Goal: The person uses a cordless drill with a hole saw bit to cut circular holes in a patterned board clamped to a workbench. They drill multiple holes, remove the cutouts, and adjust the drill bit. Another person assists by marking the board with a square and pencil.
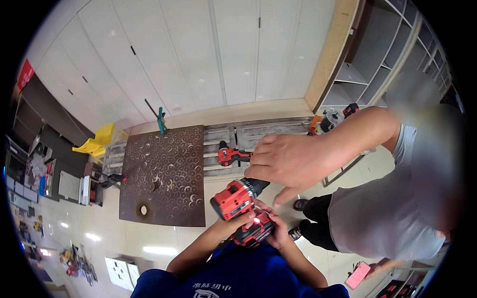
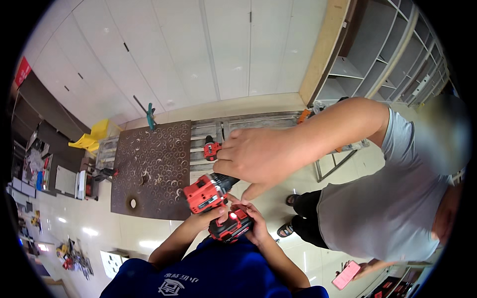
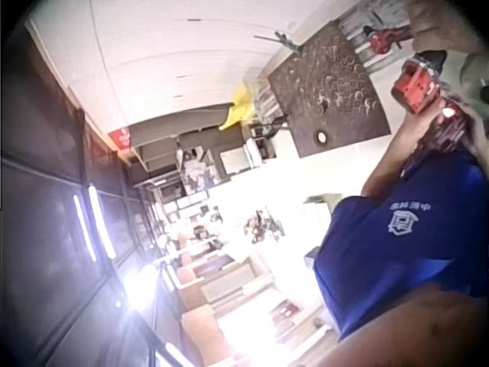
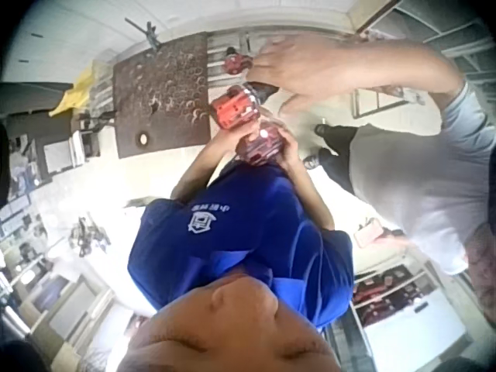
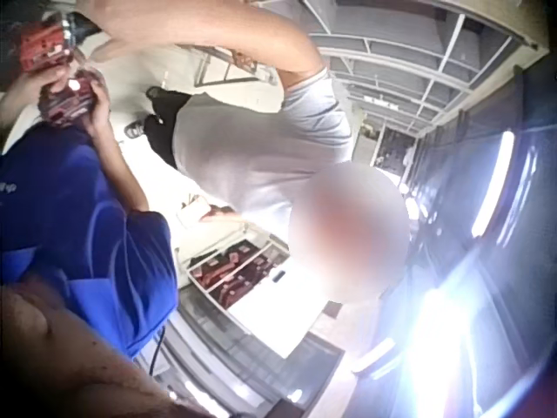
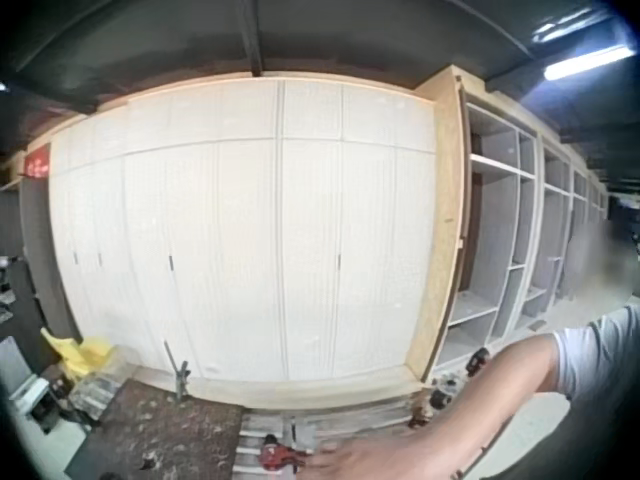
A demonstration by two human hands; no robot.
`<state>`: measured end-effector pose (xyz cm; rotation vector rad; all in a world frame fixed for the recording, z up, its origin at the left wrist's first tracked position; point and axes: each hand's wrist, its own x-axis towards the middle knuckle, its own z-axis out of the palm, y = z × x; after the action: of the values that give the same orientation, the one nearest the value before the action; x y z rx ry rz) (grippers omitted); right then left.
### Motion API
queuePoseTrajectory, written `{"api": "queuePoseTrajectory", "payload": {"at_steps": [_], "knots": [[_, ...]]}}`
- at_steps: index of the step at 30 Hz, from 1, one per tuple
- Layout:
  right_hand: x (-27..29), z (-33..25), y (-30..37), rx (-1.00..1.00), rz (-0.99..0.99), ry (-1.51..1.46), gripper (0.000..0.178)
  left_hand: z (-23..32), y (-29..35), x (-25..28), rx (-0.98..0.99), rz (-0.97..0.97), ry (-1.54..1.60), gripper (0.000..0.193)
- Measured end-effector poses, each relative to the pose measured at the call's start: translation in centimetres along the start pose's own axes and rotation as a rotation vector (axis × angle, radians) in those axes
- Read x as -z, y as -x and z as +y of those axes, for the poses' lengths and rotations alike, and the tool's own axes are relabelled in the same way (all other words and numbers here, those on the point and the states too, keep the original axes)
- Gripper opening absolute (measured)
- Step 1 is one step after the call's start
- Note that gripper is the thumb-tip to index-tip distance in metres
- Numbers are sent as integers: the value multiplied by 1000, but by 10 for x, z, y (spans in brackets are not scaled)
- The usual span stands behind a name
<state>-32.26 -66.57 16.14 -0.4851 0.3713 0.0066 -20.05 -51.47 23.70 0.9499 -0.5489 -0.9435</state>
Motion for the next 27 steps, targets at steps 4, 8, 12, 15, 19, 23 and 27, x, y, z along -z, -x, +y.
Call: {"api": "queuePoseTrajectory", "payload": {"at_steps": [4,8,12,15,19,23,27], "knots": [[-1,-6,5,-25,67,42,53,-18,-1,2,-1,104,-47,32],[-1,-10,6,-31,102,62,47,-7,-12,-12,-22,121,-54,33],[9,-7,5,-13,135,50,44,-15,-15,-9,-20,135,-24,32],[11,-10,6,-43,130,30,46,-16,-17,-10,2,152,20,33],[14,-11,5,-33,140,11,43,-21,-17,-10,10,167,36,32],[15,-9,5,-51,146,2,41,-20,-16,-12,23,161,-3,31],[22,-3,6,-75,167,-19,40,-21,-17,-12,29,137,-25,32]]}}
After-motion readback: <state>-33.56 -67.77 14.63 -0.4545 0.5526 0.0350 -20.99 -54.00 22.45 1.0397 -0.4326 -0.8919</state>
